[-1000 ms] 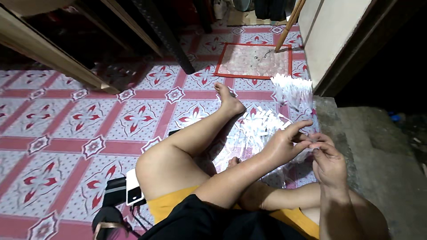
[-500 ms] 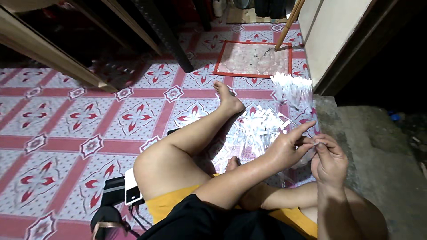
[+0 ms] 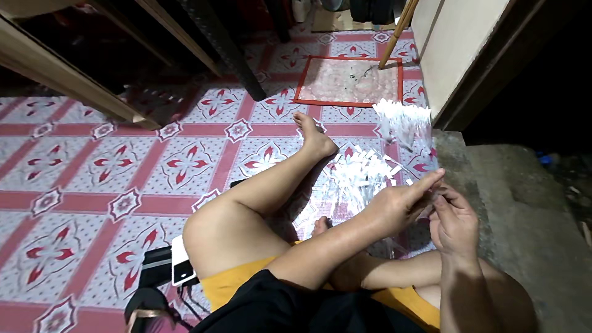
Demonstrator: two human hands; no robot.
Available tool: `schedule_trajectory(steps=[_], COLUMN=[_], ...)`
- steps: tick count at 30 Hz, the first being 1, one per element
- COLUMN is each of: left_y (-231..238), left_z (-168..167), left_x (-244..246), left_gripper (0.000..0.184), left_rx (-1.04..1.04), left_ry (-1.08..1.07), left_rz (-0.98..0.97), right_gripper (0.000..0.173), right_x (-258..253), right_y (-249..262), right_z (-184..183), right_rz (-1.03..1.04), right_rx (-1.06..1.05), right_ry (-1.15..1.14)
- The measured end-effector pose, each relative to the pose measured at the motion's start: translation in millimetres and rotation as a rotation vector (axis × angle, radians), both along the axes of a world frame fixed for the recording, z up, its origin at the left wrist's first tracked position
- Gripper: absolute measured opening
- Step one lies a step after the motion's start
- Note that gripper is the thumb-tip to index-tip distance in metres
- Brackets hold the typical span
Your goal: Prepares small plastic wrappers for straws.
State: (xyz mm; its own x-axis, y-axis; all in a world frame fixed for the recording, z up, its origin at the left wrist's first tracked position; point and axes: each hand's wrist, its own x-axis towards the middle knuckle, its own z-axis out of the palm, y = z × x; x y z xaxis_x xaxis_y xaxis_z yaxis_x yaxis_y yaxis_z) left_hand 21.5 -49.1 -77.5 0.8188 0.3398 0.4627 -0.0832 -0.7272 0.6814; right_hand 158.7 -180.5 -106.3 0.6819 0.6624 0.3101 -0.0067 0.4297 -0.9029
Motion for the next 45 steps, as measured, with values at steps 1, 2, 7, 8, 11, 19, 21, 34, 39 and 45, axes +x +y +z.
schedule_trajectory(steps=[1, 2, 7, 8, 11, 19, 21, 34, 39, 45], left_y=[0, -1, 2, 3, 6, 15, 15, 0, 8, 18], left_z=[0, 0, -21, -23, -33, -39, -39, -54, -47, -64], left_x=[0, 0, 11, 12, 15, 2, -4, -1, -3, -6], left_gripper=[0.06, 0.06, 0.087, 0.091, 0.082, 0.036, 0.038, 0.05, 0.04, 0.025], left_rx=[-0.049, -0.124, -0.36, -0.344, -0.271, -0.203, -0.239, -0.058, -0.106, -0.339], left_ry=[-0.006, -0.023, -0.042, 0.019, 0.134, 0.171, 0.15, 0.363, 0.299, 0.293], left_rz=[-0.008, -0.02, -0.105, -0.127, -0.178, -0.255, -0.322, -0.198, -0.202, -0.255], right_gripper=[0.018, 0.016, 0.015, 0.017, 0.017, 0.019, 0.017, 0.015, 0.017, 0.021], right_x=[1, 3, 7, 10, 22, 41, 36, 36, 41, 45], right_y=[0, -1, -8, -11, -20, -31, -28, -30, -35, -38], right_z=[-2, -4, 0, -2, -8, -17, -10, -8, -14, -22], right_rz=[0.005, 0.007, 0.096, 0.129, 0.173, 0.279, 0.295, 0.324, 0.308, 0.247], right_rx=[0.007, 0.015, 0.048, 0.066, 0.142, 0.305, 0.33, 0.382, 0.381, 0.344], right_ry=[-0.016, -0.035, -0.08, -0.073, -0.013, 0.181, 0.218, 0.319, 0.319, 0.225])
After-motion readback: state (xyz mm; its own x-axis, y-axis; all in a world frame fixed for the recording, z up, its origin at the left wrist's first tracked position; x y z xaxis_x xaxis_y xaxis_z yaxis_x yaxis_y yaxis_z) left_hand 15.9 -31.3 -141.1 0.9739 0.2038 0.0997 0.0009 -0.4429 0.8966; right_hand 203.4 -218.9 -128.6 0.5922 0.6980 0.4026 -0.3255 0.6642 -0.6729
